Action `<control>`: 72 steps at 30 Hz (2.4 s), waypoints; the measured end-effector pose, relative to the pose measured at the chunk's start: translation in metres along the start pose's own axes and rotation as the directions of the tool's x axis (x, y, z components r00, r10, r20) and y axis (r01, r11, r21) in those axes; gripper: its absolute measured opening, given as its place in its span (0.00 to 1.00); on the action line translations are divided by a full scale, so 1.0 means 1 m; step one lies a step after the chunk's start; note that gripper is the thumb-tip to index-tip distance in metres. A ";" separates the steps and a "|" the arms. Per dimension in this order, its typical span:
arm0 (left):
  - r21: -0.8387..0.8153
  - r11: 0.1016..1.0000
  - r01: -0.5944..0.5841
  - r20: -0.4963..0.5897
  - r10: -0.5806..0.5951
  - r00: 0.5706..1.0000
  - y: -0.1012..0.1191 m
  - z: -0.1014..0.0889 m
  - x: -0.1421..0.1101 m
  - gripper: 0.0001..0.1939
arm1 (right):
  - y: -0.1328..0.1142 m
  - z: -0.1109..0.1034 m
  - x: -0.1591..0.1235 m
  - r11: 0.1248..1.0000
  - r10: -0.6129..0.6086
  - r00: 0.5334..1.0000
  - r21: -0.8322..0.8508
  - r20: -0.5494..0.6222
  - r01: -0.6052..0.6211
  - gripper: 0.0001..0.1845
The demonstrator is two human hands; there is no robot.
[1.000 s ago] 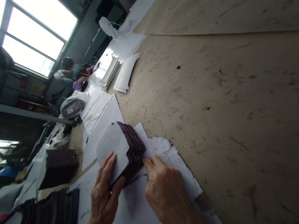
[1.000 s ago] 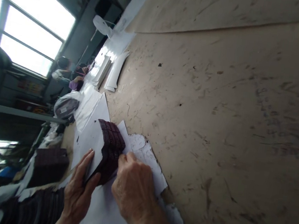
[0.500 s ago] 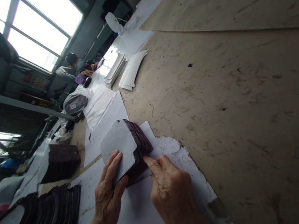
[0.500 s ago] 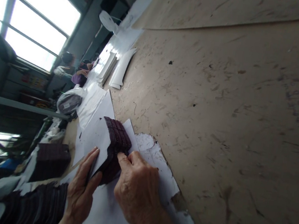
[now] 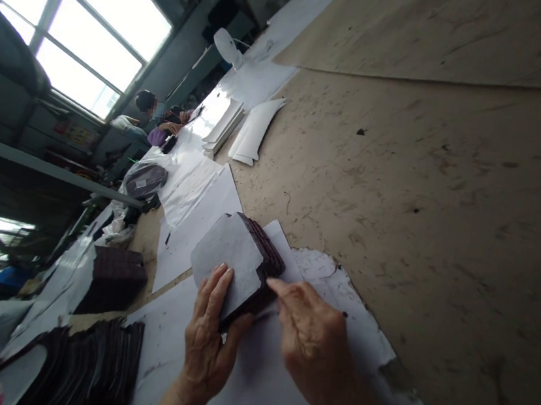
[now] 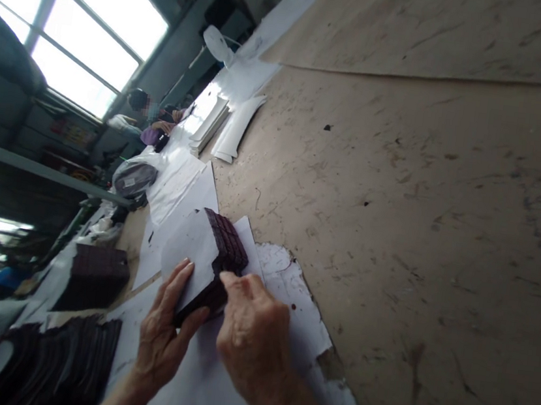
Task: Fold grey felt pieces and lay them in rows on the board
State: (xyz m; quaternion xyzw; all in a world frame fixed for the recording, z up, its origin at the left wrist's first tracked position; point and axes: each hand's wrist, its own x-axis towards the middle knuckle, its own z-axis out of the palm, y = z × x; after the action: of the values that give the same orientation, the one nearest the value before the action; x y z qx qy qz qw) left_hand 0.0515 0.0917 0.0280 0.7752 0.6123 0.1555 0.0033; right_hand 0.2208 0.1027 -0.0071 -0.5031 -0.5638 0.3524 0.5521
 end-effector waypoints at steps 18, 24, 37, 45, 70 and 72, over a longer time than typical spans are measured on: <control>-0.067 0.994 -0.089 -0.094 0.082 0.992 -0.008 0.001 0.003 0.24 | -0.017 0.004 -0.007 0.833 0.429 0.883 0.295 0.190 -0.468 0.16; -0.092 0.992 -0.084 -0.079 0.076 0.994 -0.010 0.000 0.004 0.22 | -0.022 0.006 -0.019 0.821 0.504 0.856 0.246 0.112 -0.515 0.16; -0.013 0.991 -0.136 -0.109 0.134 0.985 -0.009 0.000 0.004 0.23 | -0.038 0.026 -0.020 0.721 0.591 0.799 0.372 0.111 -0.585 0.23; -0.014 0.988 -0.153 -0.126 0.150 0.981 -0.011 0.001 0.005 0.24 | -0.049 0.033 -0.026 0.831 0.497 0.867 0.264 0.042 -0.490 0.24; -0.046 0.993 -0.107 -0.098 0.102 0.990 -0.010 0.000 0.004 0.24 | -0.032 0.023 -0.012 0.878 0.444 0.896 0.213 -0.026 -0.429 0.22; -0.049 0.993 -0.106 -0.093 0.101 0.990 -0.010 -0.001 0.004 0.24 | -0.033 0.027 -0.016 0.948 0.309 0.951 0.080 -0.015 -0.307 0.24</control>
State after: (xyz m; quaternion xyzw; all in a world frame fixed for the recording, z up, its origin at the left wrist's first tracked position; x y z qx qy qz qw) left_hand 0.0430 0.0979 0.0282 0.7978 0.5662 0.2067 -0.0118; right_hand 0.1872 0.0839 0.0165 -0.5680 -0.4568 0.4489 0.5168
